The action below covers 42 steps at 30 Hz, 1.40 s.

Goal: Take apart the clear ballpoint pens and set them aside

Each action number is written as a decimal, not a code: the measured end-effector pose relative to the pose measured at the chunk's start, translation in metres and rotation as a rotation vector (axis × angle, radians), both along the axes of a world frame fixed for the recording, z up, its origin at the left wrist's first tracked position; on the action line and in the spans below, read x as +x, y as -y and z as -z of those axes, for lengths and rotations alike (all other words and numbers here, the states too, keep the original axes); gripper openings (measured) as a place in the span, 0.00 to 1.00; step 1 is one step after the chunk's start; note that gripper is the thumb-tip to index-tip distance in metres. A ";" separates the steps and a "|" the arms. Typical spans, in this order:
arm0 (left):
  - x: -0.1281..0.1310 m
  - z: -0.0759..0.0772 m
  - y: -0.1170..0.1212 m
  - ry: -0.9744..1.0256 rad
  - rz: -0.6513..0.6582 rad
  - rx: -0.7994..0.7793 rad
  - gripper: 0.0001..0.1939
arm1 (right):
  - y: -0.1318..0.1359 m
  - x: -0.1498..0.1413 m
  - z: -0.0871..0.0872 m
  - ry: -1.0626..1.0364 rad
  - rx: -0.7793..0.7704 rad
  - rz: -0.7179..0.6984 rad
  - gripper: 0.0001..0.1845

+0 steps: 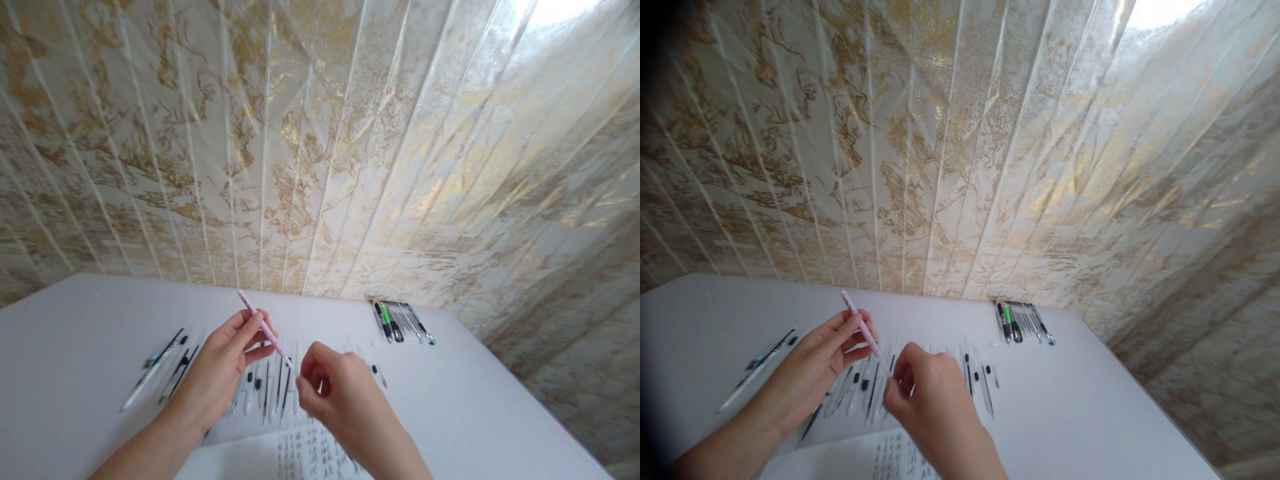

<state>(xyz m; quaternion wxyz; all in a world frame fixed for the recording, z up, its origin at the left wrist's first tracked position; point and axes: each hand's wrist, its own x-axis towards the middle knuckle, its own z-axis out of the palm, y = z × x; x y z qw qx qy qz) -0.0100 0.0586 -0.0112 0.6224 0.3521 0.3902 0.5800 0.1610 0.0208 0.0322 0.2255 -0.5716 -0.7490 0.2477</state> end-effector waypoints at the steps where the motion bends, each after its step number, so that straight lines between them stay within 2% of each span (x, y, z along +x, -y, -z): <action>1: 0.000 0.001 0.000 -0.024 -0.001 0.022 0.11 | 0.000 -0.001 0.001 0.058 0.010 0.015 0.07; 9: 0.003 0.008 -0.003 -0.032 0.027 0.001 0.13 | -0.001 -0.002 0.007 0.313 0.020 0.005 0.06; 14: 0.002 0.011 -0.003 0.032 0.007 -0.080 0.15 | 0.000 -0.003 0.008 0.324 0.037 -0.004 0.06; 21: 0.005 0.009 0.000 -0.005 -0.025 -0.006 0.14 | 0.001 -0.008 0.009 0.369 0.028 0.005 0.06; 27: 0.006 0.009 0.001 0.024 -0.002 -0.051 0.14 | 0.001 -0.007 0.009 0.387 0.046 0.013 0.07; 42: 0.004 0.008 0.000 0.015 -0.010 -0.032 0.14 | 0.001 -0.005 0.008 0.394 0.090 0.011 0.06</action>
